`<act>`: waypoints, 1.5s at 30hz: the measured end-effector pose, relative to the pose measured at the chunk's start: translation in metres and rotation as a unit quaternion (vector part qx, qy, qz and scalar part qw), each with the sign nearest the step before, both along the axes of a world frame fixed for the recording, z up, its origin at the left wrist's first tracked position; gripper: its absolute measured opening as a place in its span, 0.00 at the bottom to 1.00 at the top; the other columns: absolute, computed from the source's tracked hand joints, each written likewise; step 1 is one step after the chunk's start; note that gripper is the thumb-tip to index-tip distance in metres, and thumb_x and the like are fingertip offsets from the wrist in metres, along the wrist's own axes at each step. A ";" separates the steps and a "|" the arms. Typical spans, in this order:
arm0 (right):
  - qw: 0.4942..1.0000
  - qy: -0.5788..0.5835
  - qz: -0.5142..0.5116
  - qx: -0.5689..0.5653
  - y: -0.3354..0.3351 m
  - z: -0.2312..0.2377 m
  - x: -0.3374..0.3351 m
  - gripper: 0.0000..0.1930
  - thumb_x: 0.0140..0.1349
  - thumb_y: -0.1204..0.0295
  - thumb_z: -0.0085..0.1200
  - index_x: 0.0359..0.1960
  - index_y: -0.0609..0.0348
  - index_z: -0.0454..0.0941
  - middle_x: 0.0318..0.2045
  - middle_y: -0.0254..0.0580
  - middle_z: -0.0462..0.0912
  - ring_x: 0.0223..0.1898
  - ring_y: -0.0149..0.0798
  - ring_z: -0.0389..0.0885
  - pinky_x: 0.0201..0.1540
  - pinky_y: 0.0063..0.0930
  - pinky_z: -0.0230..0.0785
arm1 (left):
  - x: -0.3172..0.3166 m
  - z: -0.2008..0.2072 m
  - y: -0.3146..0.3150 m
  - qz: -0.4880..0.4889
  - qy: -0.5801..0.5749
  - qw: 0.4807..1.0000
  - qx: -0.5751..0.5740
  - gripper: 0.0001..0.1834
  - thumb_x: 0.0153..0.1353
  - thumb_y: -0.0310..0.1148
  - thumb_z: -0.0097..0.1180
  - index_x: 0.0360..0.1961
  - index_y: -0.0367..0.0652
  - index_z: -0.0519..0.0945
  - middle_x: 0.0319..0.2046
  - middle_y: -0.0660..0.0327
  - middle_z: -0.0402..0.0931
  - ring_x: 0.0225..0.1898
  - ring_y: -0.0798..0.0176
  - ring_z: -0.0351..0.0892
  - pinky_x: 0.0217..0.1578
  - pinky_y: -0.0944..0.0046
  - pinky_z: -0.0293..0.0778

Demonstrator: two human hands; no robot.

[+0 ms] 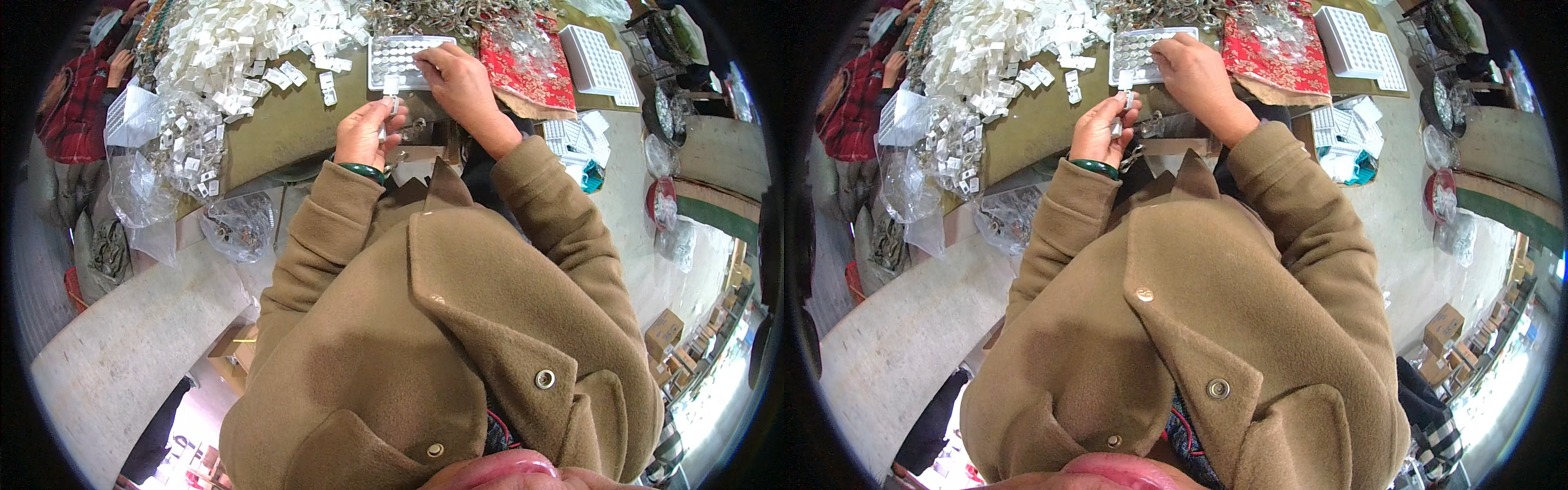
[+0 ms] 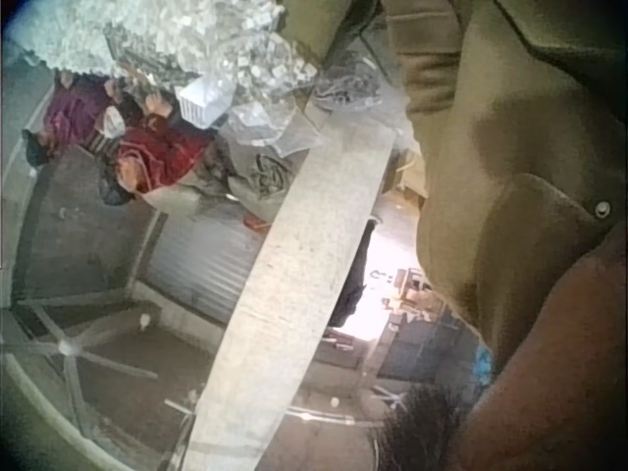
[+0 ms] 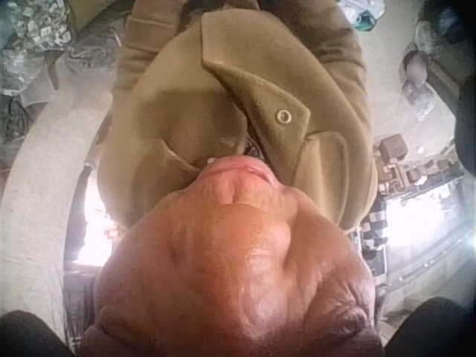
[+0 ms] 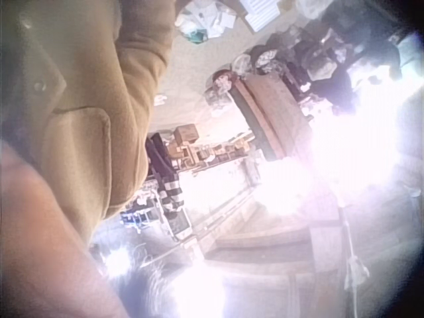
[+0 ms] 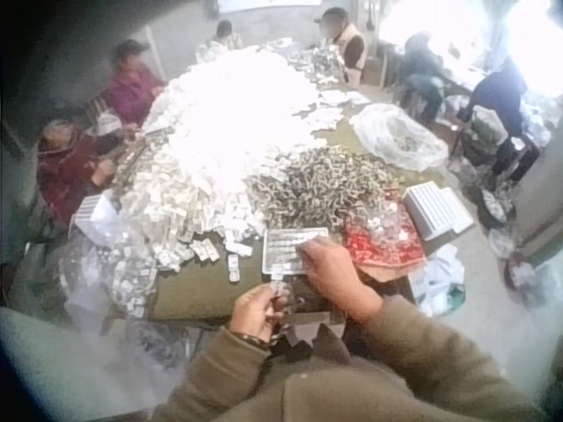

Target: The person assembles small electronic components at a cluttered workbench. They pick up white plastic housings and metal parts, insert the metal parts into the housings, and occasionally use a small flashlight to inspect the interior. Completed units are placed into a white tray on the table.

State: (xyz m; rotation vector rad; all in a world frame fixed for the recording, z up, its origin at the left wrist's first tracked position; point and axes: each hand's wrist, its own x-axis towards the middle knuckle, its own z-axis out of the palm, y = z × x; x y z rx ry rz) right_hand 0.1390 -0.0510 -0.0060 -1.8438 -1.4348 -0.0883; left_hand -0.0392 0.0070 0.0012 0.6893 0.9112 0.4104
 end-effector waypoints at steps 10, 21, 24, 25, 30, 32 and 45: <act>0.996 -0.018 -0.017 -0.087 -0.003 0.003 -0.003 0.05 0.59 0.74 0.54 0.36 0.57 0.77 0.33 0.45 0.79 0.34 0.51 0.80 0.35 0.38 0.74 | 0.004 0.003 -0.002 0.017 -0.020 0.999 -0.027 0.11 0.64 0.33 0.57 0.43 0.39 0.79 0.36 0.61 0.83 0.34 0.75 0.82 0.24 0.81 0.75; 0.981 0.169 0.090 0.021 -0.035 0.026 -0.031 0.06 0.54 0.79 0.56 0.34 0.60 0.75 0.30 0.43 0.77 0.32 0.46 0.78 0.35 0.33 0.72 | 0.008 0.004 -0.012 -0.029 -0.043 0.999 -0.014 0.12 0.62 0.27 0.57 0.47 0.39 0.79 0.38 0.62 0.81 0.37 0.70 0.82 0.27 0.77 0.77; 0.992 0.080 0.089 0.048 -0.038 0.024 -0.030 0.05 0.55 0.78 0.56 0.33 0.57 0.76 0.30 0.41 0.77 0.34 0.46 0.78 0.36 0.34 0.72 | 0.009 0.008 -0.016 -0.038 -0.040 0.998 -0.008 0.12 0.62 0.28 0.57 0.47 0.40 0.79 0.38 0.63 0.81 0.37 0.71 0.81 0.27 0.77 0.76; 0.993 0.050 0.092 0.052 -0.039 0.024 -0.030 0.05 0.55 0.77 0.56 0.34 0.57 0.76 0.30 0.41 0.77 0.34 0.45 0.78 0.37 0.34 0.72 | 0.009 0.009 -0.017 -0.039 -0.038 0.998 -0.009 0.13 0.61 0.28 0.57 0.48 0.40 0.79 0.38 0.64 0.81 0.38 0.71 0.81 0.28 0.77 0.76; 0.992 -0.021 0.104 0.073 -0.043 0.024 -0.027 0.07 0.52 0.78 0.54 0.34 0.57 0.76 0.30 0.39 0.77 0.35 0.45 0.78 0.39 0.35 0.71 | 0.013 0.010 -0.022 -0.023 -0.040 0.999 0.011 0.16 0.61 0.28 0.59 0.51 0.40 0.79 0.38 0.65 0.82 0.38 0.72 0.81 0.27 0.78 0.73; 0.991 -0.030 0.107 0.078 -0.043 0.026 -0.027 0.08 0.51 0.79 0.54 0.34 0.57 0.76 0.30 0.39 0.77 0.35 0.45 0.78 0.40 0.35 0.70 | 0.014 0.008 -0.025 -0.008 -0.056 0.998 0.027 0.17 0.60 0.28 0.59 0.51 0.41 0.79 0.39 0.65 0.82 0.39 0.73 0.81 0.27 0.79 0.73; 0.983 0.117 0.136 0.033 -0.046 0.030 -0.025 0.05 0.54 0.81 0.55 0.32 0.59 0.73 0.27 0.42 0.76 0.32 0.45 0.78 0.35 0.34 0.71 | 0.013 0.010 -0.038 -0.010 -0.034 0.991 0.127 0.18 0.62 0.28 0.58 0.54 0.39 0.77 0.41 0.64 0.81 0.37 0.75 0.80 0.27 0.80 0.74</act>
